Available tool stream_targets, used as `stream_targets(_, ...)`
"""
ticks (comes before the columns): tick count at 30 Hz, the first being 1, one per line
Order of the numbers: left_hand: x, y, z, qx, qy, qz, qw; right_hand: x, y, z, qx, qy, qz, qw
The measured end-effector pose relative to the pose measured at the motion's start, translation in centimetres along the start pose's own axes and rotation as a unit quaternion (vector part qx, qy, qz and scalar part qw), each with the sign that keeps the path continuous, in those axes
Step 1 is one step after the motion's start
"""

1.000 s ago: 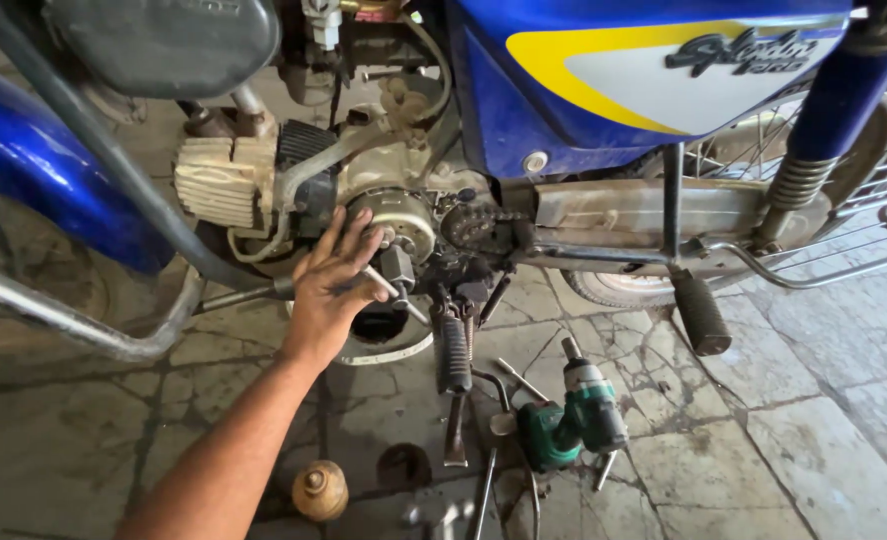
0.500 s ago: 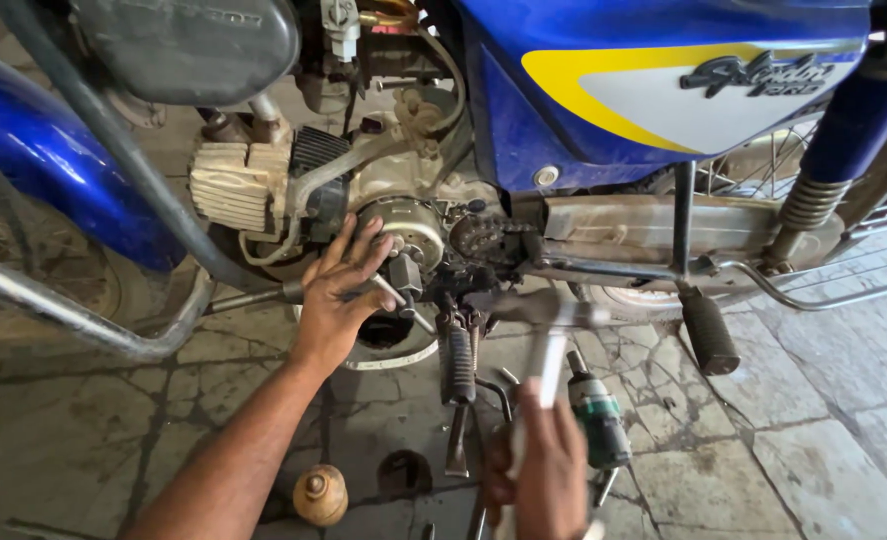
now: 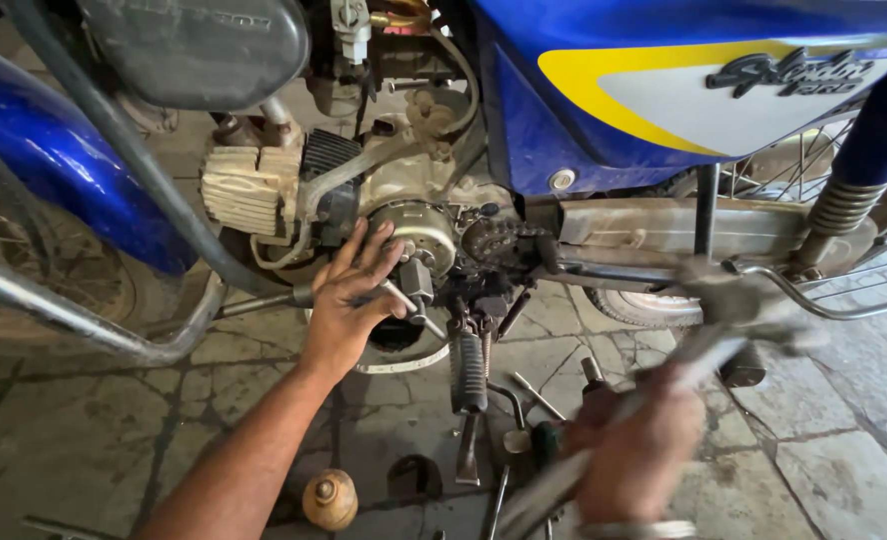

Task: The person works on a motorcycle engine, fitting a puller tool onto the central nut of the engine's flywheel rotor and turning it with a wrench to extract the rotor. They steady the assembly by hand, reposition the tool, and tap the assembly with a hammer while continuing to work the puller.

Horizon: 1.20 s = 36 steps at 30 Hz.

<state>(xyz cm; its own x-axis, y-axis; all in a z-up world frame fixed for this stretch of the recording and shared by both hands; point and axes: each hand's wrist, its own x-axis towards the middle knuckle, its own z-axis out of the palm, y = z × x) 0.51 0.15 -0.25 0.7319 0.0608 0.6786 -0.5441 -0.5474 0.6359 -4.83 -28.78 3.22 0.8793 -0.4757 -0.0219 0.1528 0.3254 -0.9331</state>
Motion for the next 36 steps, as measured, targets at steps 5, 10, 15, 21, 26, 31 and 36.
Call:
stream_targets(5, 0.0, 0.2, 0.2, 0.007, 0.005, -0.021, 1.0, -4.4, 7.9, 0.3, -0.359, -0.193, 0.089, 0.909)
stream_targets(10, -0.2, 0.3, 0.1, -0.033, 0.007, -0.018, 0.999, -2.2, -3.5, -0.1, -0.219, -0.094, 0.16, 0.958)
stream_targets(15, -0.3, -0.1, 0.9, -0.05, 0.019, -0.019, 0.998, -0.5, -6.0, -1.5, -0.027, -0.025, 0.016, 0.999)
stream_targets(21, 0.3, 0.2, 1.5, 0.022, 0.031, 0.003, 0.999, -4.3, 3.7, 1.2, -0.197, -0.131, 0.251, 0.939)
stream_targets(26, 0.8, 1.9, 0.8, 0.013, 0.038, 0.031, 0.999, 0.3, -2.9, -1.5, -0.306, -0.091, 0.159, 0.934)
stream_targets(31, 0.7, 0.7, 0.9, 0.015, 0.04, 0.026, 0.999, 0.5, -7.6, -0.9, -0.073, 0.013, 0.106, 0.992)
stream_targets(36, 0.8, 1.0, 1.0, 0.041, 0.031, -0.001, 0.999, 1.6, 10.6, -3.0, -0.23, -0.035, 0.221, 0.947)
